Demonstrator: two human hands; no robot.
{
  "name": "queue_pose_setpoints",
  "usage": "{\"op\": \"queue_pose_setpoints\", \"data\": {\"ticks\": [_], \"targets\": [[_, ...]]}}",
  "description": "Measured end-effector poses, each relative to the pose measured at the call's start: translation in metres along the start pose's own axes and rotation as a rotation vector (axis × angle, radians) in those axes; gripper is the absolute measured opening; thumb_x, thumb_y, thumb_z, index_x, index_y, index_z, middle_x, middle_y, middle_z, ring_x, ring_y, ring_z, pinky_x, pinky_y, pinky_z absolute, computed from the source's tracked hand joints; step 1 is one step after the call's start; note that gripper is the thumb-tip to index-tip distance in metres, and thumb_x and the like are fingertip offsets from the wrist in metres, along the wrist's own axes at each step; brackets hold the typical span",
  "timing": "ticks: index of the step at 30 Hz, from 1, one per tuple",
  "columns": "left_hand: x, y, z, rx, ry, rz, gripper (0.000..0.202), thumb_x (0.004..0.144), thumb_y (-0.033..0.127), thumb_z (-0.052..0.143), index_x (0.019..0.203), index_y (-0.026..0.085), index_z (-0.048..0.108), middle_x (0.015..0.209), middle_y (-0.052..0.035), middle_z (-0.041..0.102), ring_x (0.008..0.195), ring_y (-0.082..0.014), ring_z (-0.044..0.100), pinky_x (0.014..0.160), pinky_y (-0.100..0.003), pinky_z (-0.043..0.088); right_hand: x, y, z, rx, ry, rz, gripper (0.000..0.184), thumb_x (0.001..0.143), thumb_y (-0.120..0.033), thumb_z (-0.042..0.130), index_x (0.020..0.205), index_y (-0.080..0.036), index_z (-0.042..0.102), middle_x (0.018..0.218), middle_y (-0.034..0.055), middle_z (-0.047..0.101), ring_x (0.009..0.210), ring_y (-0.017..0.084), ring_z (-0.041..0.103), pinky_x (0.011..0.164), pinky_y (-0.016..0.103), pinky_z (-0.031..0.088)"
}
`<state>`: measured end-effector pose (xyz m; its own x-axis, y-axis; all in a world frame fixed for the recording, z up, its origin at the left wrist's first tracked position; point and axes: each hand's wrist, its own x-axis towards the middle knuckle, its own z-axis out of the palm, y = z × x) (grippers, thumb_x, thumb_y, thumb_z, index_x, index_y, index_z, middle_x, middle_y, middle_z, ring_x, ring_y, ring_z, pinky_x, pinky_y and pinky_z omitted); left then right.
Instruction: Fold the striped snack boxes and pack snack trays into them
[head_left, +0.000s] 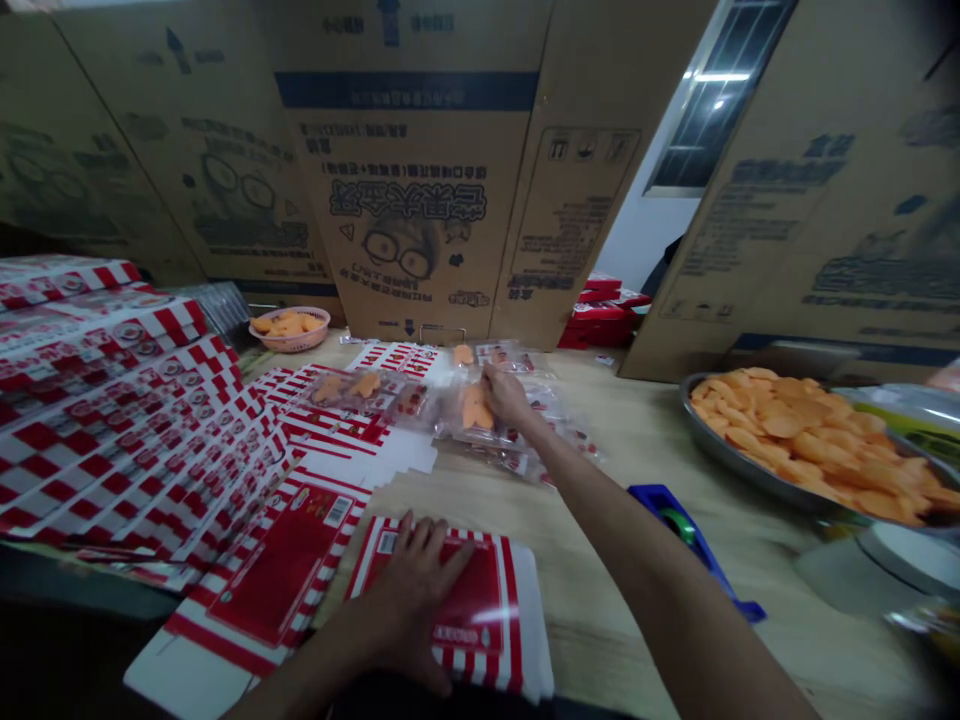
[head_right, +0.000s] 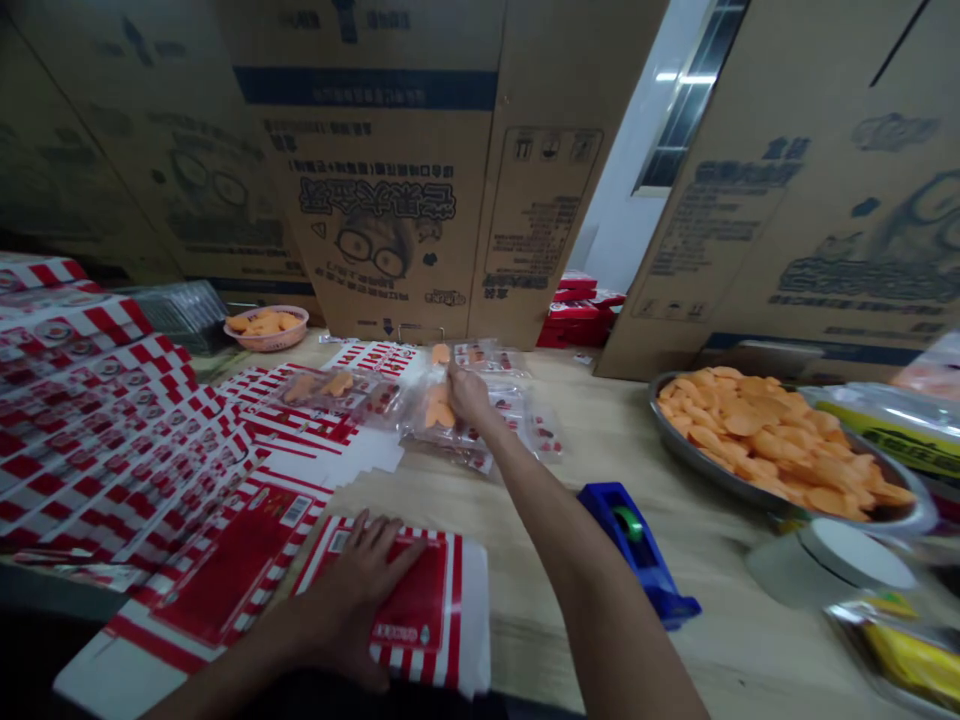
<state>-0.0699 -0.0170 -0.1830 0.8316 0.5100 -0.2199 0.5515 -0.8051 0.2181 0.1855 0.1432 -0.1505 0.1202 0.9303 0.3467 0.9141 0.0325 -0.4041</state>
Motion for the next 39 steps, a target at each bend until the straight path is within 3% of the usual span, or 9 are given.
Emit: {"op": "queue_pose_setpoints", "data": {"ticks": [5, 12, 18, 21, 23, 25, 28, 32, 39], "targets": [[-0.025, 0.012, -0.006, 0.142, 0.225, -0.187, 0.115, 0.042, 0.046, 0.08, 0.142, 0.012, 0.033, 0.139, -0.0275, 0.036, 0.127, -0.0488, 0.033, 0.106, -0.061, 0.019, -0.083, 0.017, -0.031, -0.013, 0.005, -0.102, 0.02, 0.086, -0.015, 0.038, 0.094, -0.018, 0.055, 0.088, 0.0081, 0.066, 0.08, 0.021, 0.057, 0.066, 0.027, 0.036], [-0.053, 0.014, -0.008, 0.237, 0.273, -0.342, 0.108, 0.047, 0.05, 0.077, 0.139, 0.008, 0.038, 0.135, -0.0285, 0.039, 0.124, -0.0468, 0.035, 0.104, -0.056, 0.025, -0.174, 0.026, -0.032, 0.086, 0.095, -0.146, 0.02, 0.086, -0.018, 0.037, 0.089, -0.018, 0.058, 0.074, 0.0075, 0.063, 0.066, 0.021, 0.054, 0.06, 0.029, 0.036], [-0.036, 0.023, 0.003, 0.288, 0.35, -0.285, 0.107, 0.046, 0.051, 0.077, 0.138, 0.01, 0.041, 0.13, -0.0269, 0.042, 0.119, -0.0464, 0.037, 0.103, -0.058, 0.022, -0.207, -0.007, -0.02, 0.208, -0.199, -0.32, 0.028, 0.09, -0.019, 0.041, 0.106, -0.021, 0.065, 0.102, 0.0097, 0.066, 0.094, 0.022, 0.059, 0.085, 0.036, 0.04], [-0.03, 0.02, 0.008, 0.229, 0.319, -0.259, 0.11, 0.044, 0.05, 0.078, 0.138, 0.01, 0.04, 0.132, -0.0263, 0.041, 0.119, -0.045, 0.038, 0.102, -0.056, 0.025, -0.216, -0.017, -0.012, 0.263, -0.372, -0.315, 0.026, 0.089, -0.022, 0.047, 0.104, -0.027, 0.068, 0.127, 0.0085, 0.058, 0.122, 0.027, 0.046, 0.104, 0.054, 0.021], [-0.029, 0.017, 0.01, 0.189, 0.286, -0.252, 0.111, 0.044, 0.051, 0.079, 0.139, 0.01, 0.039, 0.132, -0.0261, 0.04, 0.118, -0.0442, 0.039, 0.102, -0.055, 0.027, -0.22, -0.019, -0.005, 0.384, -0.429, -0.264, 0.026, 0.087, -0.021, 0.049, 0.101, -0.028, 0.07, 0.133, 0.0068, 0.054, 0.13, 0.028, 0.039, 0.106, 0.061, 0.009], [-0.028, 0.014, 0.009, 0.169, 0.253, -0.238, 0.113, 0.044, 0.053, 0.079, 0.14, 0.011, 0.038, 0.134, -0.0258, 0.04, 0.119, -0.0441, 0.038, 0.102, -0.054, 0.028, -0.222, -0.016, 0.0, 0.614, -0.403, -0.154, 0.027, 0.085, -0.021, 0.047, 0.099, -0.026, 0.07, 0.122, 0.0074, 0.063, 0.122, 0.027, 0.049, 0.106, 0.059, 0.017], [-0.029, 0.013, 0.006, 0.172, 0.207, -0.223, 0.116, 0.043, 0.057, 0.079, 0.141, 0.012, 0.036, 0.136, -0.0257, 0.038, 0.123, -0.0453, 0.035, 0.102, -0.054, 0.026, -0.23, -0.001, -0.005, 0.88, -0.153, 0.108, 0.028, 0.083, -0.028, 0.045, 0.096, -0.021, 0.068, 0.104, 0.0085, 0.07, 0.101, 0.025, 0.063, 0.093, 0.047, 0.042], [-0.03, 0.018, 0.002, 0.2, 0.196, -0.246, 0.117, 0.044, 0.06, 0.077, 0.141, 0.011, 0.035, 0.136, -0.0267, 0.039, 0.123, -0.0458, 0.035, 0.103, -0.055, 0.025, -0.251, 0.032, -0.026, 0.693, 0.214, 0.434, 0.036, 0.076, -0.043, 0.055, 0.098, -0.017, 0.066, 0.106, 0.0128, 0.068, 0.096, 0.028, 0.062, 0.083, 0.042, 0.049], [-0.01, 0.052, 0.007, 0.152, 0.236, -0.229, 0.104, 0.046, 0.054, 0.076, 0.136, 0.013, 0.043, 0.126, -0.0222, 0.047, 0.112, -0.0411, 0.042, 0.099, -0.054, 0.028, -0.277, 0.005, -0.027, 1.09, 0.069, 0.612, 0.048, 0.073, -0.061, 0.059, 0.096, -0.019, 0.066, 0.097, 0.0109, 0.072, 0.093, 0.028, 0.064, 0.079, 0.041, 0.05]]}}
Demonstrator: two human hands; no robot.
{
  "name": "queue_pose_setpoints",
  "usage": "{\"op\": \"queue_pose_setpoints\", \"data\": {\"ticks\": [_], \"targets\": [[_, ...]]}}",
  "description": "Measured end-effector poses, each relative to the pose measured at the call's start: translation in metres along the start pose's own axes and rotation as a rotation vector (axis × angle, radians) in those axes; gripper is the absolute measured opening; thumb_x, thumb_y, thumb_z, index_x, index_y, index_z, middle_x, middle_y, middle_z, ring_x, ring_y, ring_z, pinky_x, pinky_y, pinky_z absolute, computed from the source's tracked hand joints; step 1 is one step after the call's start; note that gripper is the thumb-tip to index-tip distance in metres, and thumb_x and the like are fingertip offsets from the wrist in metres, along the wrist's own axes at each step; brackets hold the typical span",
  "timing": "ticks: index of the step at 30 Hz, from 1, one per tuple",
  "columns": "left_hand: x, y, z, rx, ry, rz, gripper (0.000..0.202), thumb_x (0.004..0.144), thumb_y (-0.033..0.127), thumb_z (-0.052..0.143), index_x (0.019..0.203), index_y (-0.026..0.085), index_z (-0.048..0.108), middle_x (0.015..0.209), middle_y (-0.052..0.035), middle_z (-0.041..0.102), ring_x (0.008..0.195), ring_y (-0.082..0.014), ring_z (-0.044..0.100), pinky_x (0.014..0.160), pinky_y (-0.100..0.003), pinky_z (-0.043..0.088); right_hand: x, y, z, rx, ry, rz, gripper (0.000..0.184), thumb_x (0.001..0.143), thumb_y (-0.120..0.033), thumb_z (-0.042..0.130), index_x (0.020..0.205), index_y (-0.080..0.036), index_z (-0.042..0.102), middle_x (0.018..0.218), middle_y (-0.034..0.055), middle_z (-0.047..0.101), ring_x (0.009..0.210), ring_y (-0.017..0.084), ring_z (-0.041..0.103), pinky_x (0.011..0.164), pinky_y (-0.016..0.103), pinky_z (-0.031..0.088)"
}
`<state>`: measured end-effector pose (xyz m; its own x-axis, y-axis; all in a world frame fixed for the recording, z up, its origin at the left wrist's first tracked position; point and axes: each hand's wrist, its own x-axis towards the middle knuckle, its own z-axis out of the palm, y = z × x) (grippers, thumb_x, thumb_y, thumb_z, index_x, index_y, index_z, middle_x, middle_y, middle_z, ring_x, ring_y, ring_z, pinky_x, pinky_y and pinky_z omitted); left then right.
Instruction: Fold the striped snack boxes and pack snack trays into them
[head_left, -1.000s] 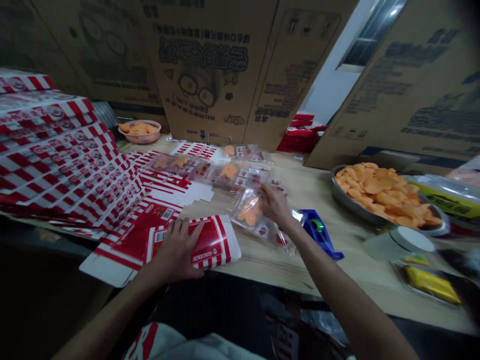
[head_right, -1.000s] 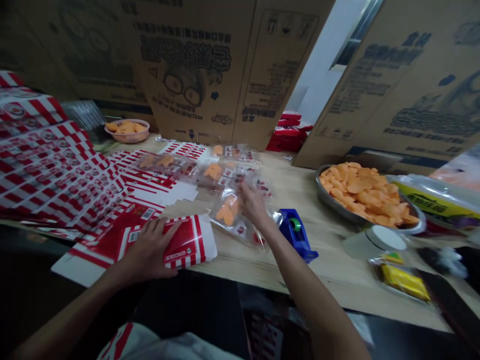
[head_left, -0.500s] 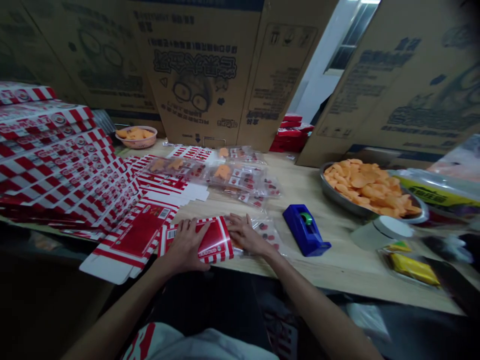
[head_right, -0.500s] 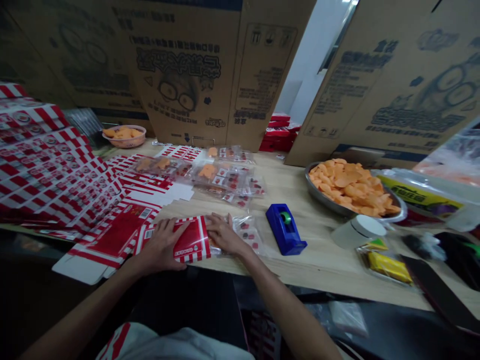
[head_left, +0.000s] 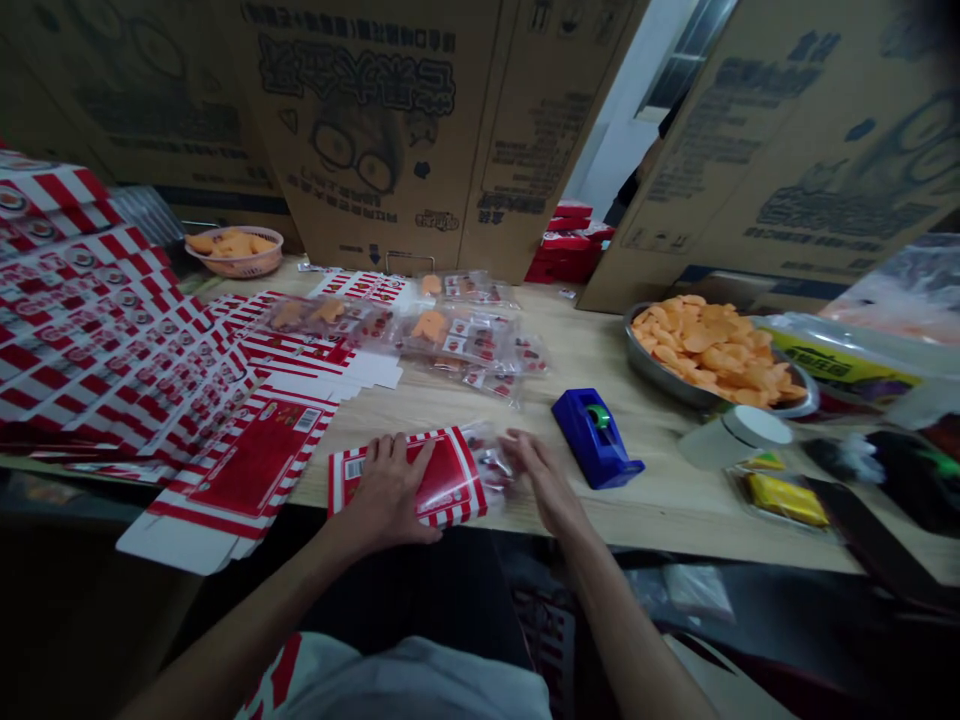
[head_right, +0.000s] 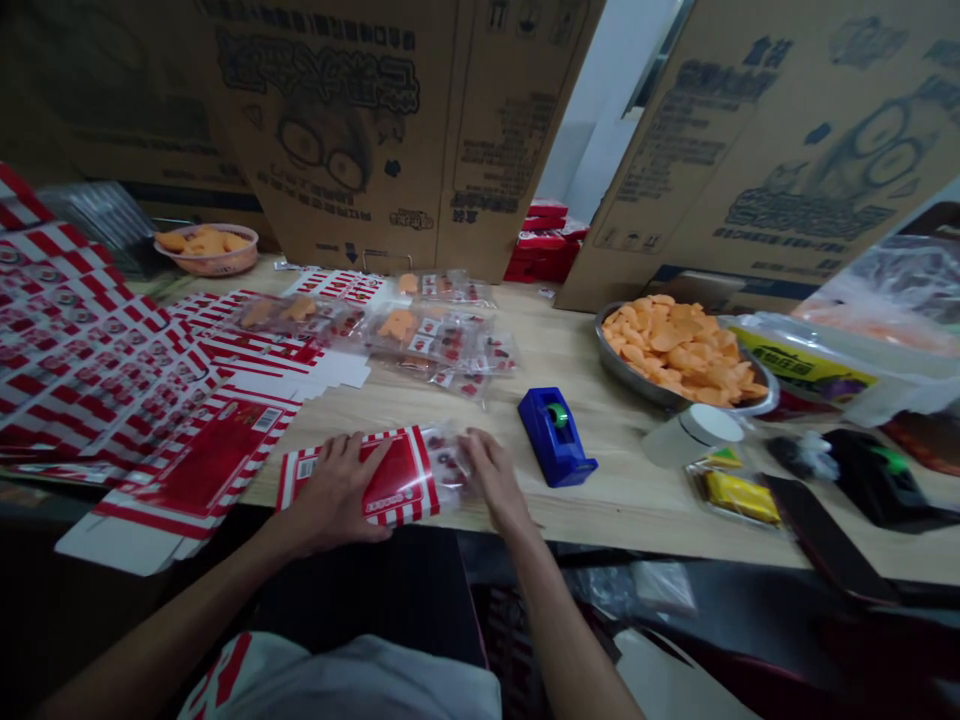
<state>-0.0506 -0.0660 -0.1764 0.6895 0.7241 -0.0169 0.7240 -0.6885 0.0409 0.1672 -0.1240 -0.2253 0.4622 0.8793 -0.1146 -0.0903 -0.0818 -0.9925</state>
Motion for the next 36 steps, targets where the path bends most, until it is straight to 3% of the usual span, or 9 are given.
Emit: {"op": "queue_pose_setpoints", "data": {"ticks": [4, 10, 14, 16, 20, 24, 26, 31, 36], "targets": [[0.005, 0.011, 0.01, -0.01, 0.04, -0.023, 0.109, 0.043, 0.054, 0.076, 0.137, 0.011, 0.041, 0.125, -0.0238, 0.046, 0.11, -0.0418, 0.041, 0.095, -0.055, 0.028, -0.02, -0.001, 0.029, 0.229, -0.18, 0.118, 0.044, 0.074, -0.054, 0.063, 0.101, -0.02, 0.063, 0.096, 0.0083, 0.071, 0.086, 0.024, 0.066, 0.076, 0.039, 0.051], [-0.004, 0.011, -0.005, -0.039, 0.189, -0.18, 0.105, 0.053, 0.062, 0.069, 0.139, 0.012, 0.036, 0.121, -0.0211, 0.045, 0.109, -0.0391, 0.042, 0.093, -0.052, 0.032, -0.053, 0.009, 0.025, 0.159, 0.283, -0.218, 0.03, 0.07, -0.036, 0.074, 0.075, -0.022, 0.048, 0.099, 0.0041, 0.062, 0.096, 0.02, 0.061, 0.085, 0.036, 0.048], [-0.024, 0.021, -0.002, -0.137, 0.293, -0.285, 0.114, 0.049, 0.064, 0.072, 0.141, 0.01, 0.029, 0.121, -0.0214, 0.042, 0.11, -0.0414, 0.041, 0.093, -0.057, 0.033, -0.076, 0.016, 0.054, 0.284, 0.131, -0.114, 0.04, 0.069, -0.032, 0.075, 0.075, -0.024, 0.036, 0.083, -0.0012, 0.061, 0.076, 0.017, 0.064, 0.069, 0.031, 0.052], [-0.039, 0.022, 0.009, -0.3, 0.306, -0.294, 0.11, 0.056, 0.056, 0.072, 0.144, 0.011, 0.022, 0.118, -0.0187, 0.043, 0.109, -0.0385, 0.044, 0.092, -0.056, 0.037, -0.081, 0.016, 0.067, 0.291, 0.164, -0.116, 0.037, 0.07, -0.03, 0.073, 0.08, -0.025, 0.038, 0.078, -0.004, 0.06, 0.07, 0.015, 0.062, 0.065, 0.028, 0.051], [-0.066, 0.015, 0.031, -0.736, 0.3, -0.249, 0.075, 0.084, 0.032, 0.052, 0.146, 0.022, 0.011, 0.128, -0.0142, 0.041, 0.118, -0.0275, 0.047, 0.098, -0.046, 0.041, -0.086, 0.015, 0.069, 0.273, 0.102, -0.079, 0.037, 0.08, -0.034, 0.063, 0.111, -0.027, 0.045, 0.108, 0.0037, 0.063, 0.094, 0.019, 0.063, 0.082, 0.034, 0.051], [-0.08, 0.008, 0.037, -0.974, 0.281, -0.206, 0.08, 0.082, 0.035, 0.055, 0.147, 0.021, 0.009, 0.145, -0.0151, 0.029, 0.137, -0.03, 0.027, 0.111, -0.05, 0.027, -0.091, 0.02, 0.058, 0.239, -0.031, -0.002, 0.052, 0.083, -0.037, 0.059, 0.132, -0.031, 0.041, 0.126, 0.0049, 0.058, 0.111, 0.022, 0.058, 0.092, 0.037, 0.048], [-0.083, 0.008, 0.039, -1.084, 0.251, -0.204, 0.085, 0.08, 0.039, 0.057, 0.147, 0.02, 0.009, 0.145, -0.0153, 0.032, 0.137, -0.0307, 0.028, 0.11, -0.049, 0.029, -0.095, 0.027, 0.057, 0.23, -0.055, 0.009, 0.054, 0.082, -0.038, 0.06, 0.133, -0.031, 0.043, 0.132, 0.0035, 0.055, 0.118, 0.022, 0.053, 0.094, 0.037, 0.046], [-0.091, 0.013, 0.045, -1.378, 0.17, -0.232, 0.085, 0.068, 0.044, 0.07, 0.136, 0.022, 0.024, 0.129, -0.0131, 0.049, 0.112, -0.0269, 0.055, 0.09, -0.04, 0.049, -0.102, 0.043, 0.058, 0.118, -0.036, -0.039, 0.033, 0.081, -0.037, 0.062, 0.111, -0.025, 0.058, 0.116, 0.0037, 0.062, 0.106, 0.022, 0.057, 0.088, 0.033, 0.046], [-0.083, 0.012, 0.044, -1.391, 0.217, -0.306, 0.027, 0.08, 0.036, 0.061, 0.096, 0.02, 0.047, 0.087, -0.0005, 0.055, 0.079, -0.0142, 0.055, 0.07, -0.027, 0.047, -0.102, 0.04, 0.055, -0.03, -0.002, -0.133, 0.016, 0.085, -0.036, 0.056, 0.079, -0.021, 0.059, 0.077, -0.0013, 0.059, 0.074, 0.016, 0.055, 0.072, 0.027, 0.044]]}}
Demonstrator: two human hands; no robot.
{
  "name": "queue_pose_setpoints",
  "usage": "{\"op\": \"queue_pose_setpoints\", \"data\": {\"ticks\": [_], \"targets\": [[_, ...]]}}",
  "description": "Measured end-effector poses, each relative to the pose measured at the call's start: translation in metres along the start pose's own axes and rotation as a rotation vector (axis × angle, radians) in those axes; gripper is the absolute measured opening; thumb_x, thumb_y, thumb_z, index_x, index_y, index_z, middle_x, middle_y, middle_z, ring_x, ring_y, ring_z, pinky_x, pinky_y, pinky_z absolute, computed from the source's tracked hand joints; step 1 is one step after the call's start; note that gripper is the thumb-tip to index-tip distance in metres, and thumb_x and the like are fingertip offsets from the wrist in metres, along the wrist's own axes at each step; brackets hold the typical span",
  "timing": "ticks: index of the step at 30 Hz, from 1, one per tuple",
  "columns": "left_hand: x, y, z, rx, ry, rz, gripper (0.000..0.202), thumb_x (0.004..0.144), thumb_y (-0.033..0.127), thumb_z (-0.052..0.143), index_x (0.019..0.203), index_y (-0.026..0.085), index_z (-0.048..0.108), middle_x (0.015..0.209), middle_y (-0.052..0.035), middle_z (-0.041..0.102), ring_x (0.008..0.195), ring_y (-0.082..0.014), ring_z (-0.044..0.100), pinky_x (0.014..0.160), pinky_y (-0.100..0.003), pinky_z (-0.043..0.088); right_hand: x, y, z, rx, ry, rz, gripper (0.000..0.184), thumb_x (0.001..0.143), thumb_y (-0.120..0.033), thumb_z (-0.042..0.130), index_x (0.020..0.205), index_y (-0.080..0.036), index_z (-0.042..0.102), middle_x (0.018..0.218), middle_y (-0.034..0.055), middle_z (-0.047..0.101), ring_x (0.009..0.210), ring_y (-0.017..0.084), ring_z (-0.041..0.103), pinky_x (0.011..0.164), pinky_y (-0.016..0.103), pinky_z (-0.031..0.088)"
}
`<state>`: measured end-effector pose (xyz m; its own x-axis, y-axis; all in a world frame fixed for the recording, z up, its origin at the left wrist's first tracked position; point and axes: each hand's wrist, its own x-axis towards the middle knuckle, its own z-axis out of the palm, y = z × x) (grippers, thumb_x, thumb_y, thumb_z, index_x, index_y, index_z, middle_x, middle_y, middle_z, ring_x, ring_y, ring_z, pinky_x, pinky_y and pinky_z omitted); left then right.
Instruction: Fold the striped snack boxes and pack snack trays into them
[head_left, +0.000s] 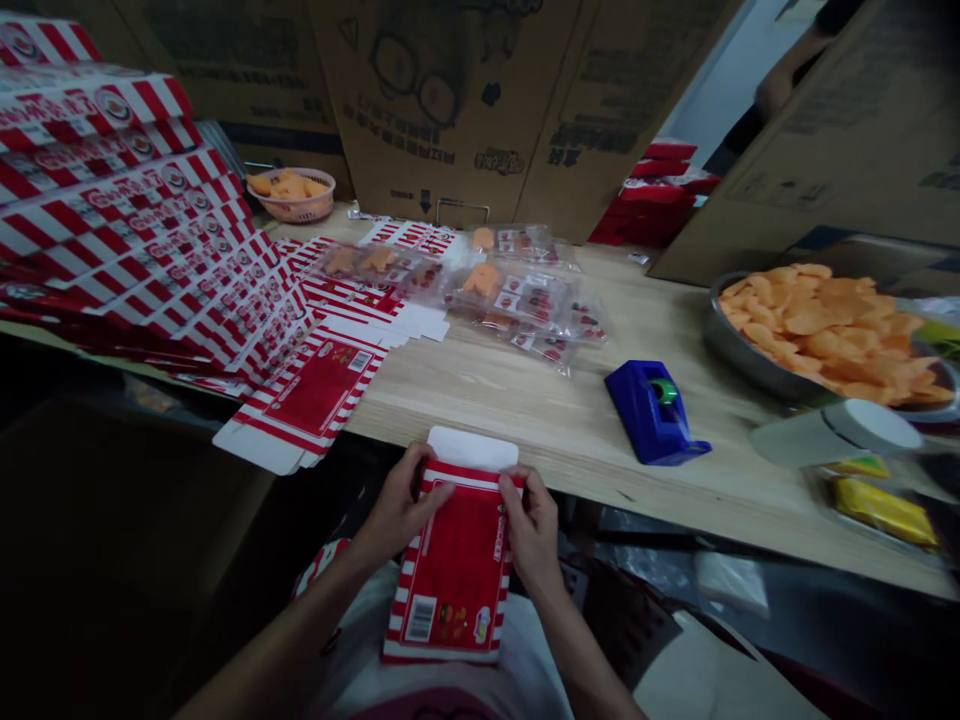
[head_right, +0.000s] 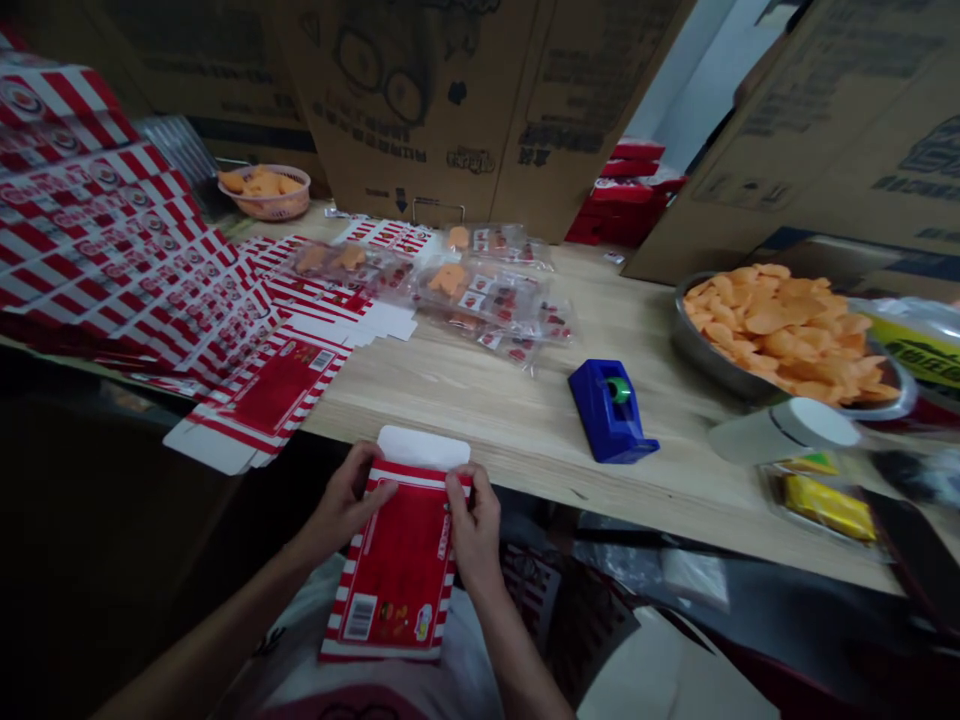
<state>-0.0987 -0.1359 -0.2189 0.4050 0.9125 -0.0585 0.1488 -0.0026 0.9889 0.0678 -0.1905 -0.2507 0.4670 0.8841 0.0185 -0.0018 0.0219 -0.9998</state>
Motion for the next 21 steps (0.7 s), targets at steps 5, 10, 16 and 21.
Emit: {"op": "queue_pose_setpoints", "data": {"ticks": [5, 10, 16, 21], "targets": [[0.021, 0.005, -0.004, -0.15, 0.113, 0.058, 0.027, 0.07, 0.028, 0.069, 0.067, 0.017, 0.045, 0.073, 0.0026, 0.049, 0.067, -0.0104, 0.048, 0.061, -0.022, 0.04, 0.007, -0.007, 0.002, -0.031, 0.038, -0.044, 0.017, 0.081, -0.034, 0.059, 0.071, -0.021, 0.055, 0.07, -0.0013, 0.055, 0.069, 0.016, 0.052, 0.066, 0.027, 0.042], [0.026, 0.007, -0.012, -0.134, 0.121, 0.046, 0.028, 0.069, 0.027, 0.07, 0.062, 0.017, 0.045, 0.06, 0.0056, 0.042, 0.055, -0.0072, 0.04, 0.052, -0.019, 0.033, 0.017, -0.01, 0.003, 0.124, 0.033, 0.059, 0.032, 0.072, -0.031, 0.069, 0.1, -0.024, 0.055, 0.073, -0.0032, 0.056, 0.064, 0.014, 0.052, 0.06, 0.026, 0.042], [0.024, 0.017, -0.015, -0.172, 0.05, 0.021, 0.03, 0.075, 0.025, 0.065, 0.102, 0.02, 0.054, 0.082, 0.0012, 0.053, 0.07, -0.0112, 0.052, 0.062, -0.023, 0.042, 0.026, -0.01, -0.001, 0.326, -0.188, 0.163, 0.007, 0.071, -0.028, 0.071, 0.074, -0.023, 0.068, 0.075, -0.0015, 0.061, 0.069, 0.015, 0.056, 0.064, 0.027, 0.044], [0.023, 0.022, -0.02, 0.018, -0.119, 0.119, 0.013, 0.079, 0.021, 0.06, 0.087, 0.016, 0.069, 0.088, -0.0049, 0.052, 0.084, -0.0162, 0.053, 0.073, -0.029, 0.043, 0.026, -0.012, -0.015, 0.275, -0.247, 0.099, 0.002, 0.074, -0.025, 0.069, 0.075, -0.024, 0.07, 0.092, 0.002, 0.066, 0.088, 0.018, 0.06, 0.079, 0.03, 0.044]]}}
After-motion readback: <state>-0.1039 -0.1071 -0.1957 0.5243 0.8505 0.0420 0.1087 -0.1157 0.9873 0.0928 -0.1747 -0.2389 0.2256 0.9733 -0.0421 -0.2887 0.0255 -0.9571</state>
